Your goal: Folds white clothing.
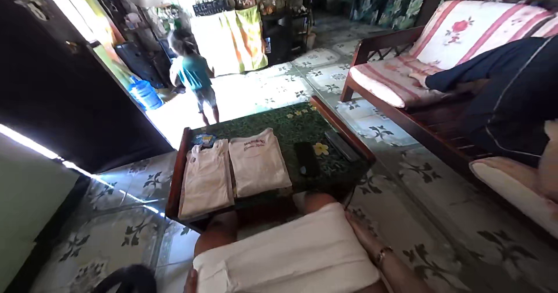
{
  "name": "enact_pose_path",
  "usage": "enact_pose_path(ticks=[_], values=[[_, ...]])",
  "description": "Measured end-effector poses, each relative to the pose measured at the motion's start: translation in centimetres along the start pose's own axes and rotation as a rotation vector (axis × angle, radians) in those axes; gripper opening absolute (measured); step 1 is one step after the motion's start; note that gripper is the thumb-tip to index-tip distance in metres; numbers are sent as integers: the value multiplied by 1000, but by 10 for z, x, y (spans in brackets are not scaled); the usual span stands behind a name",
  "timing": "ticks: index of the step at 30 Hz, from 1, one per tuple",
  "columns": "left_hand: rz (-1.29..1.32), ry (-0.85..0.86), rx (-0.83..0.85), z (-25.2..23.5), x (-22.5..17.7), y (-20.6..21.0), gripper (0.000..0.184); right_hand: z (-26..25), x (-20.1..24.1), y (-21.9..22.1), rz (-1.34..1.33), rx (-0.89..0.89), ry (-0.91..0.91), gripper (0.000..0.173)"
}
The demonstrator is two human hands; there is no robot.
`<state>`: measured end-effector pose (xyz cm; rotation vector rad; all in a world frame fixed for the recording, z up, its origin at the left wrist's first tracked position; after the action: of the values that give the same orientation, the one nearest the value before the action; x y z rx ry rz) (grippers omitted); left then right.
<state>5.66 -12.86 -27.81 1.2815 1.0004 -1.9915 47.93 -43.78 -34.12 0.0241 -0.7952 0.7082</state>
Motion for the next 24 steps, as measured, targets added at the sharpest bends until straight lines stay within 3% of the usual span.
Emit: enact_pose_path(ticks=[1,2,5,7,8,9,12,14,17,20,24], values=[[5,-58,-41,3,-3,-5,53,-4,-5,-1,-18,37,21,68],[-36,-386,-27,1,-7,-8,51,1,-6,-3,-8,76,28,61],[-452,-82,-190,-29,34,-46,58,51,15,-9,22,154,180,46],[-573,116,-263,-37,7,-55,65,40,-3,-15,-139,263,103,49],[-560,185,-280,-39,-13,-50,66,16,-23,-19,-238,396,-17,49],[-504,243,-271,-41,-32,-40,63,6,-37,-24,-321,411,-2,42],[-121,319,-129,-38,-84,24,58,9,-26,-50,-460,263,59,26],[131,309,48,-36,-111,80,57,11,-6,-78,-440,119,7,23],[309,318,381,-26,-141,167,55,5,17,-114,-357,70,-152,18],[406,233,636,-15,-152,232,59,5,40,-134,-316,66,-241,18],[543,17,791,-1,-142,277,63,2,46,-158,-255,26,-190,24]])
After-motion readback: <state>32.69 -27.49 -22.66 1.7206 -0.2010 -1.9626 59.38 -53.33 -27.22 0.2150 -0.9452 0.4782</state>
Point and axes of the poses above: each hand's wrist, its own z-axis away from the middle knuckle, its own y-axis out of the palm, x = y × z, the point moved 8 cm from there along -z, towards the middle knuckle, and after that the axes turned 12 degrees about y, right-handed, at the moved point
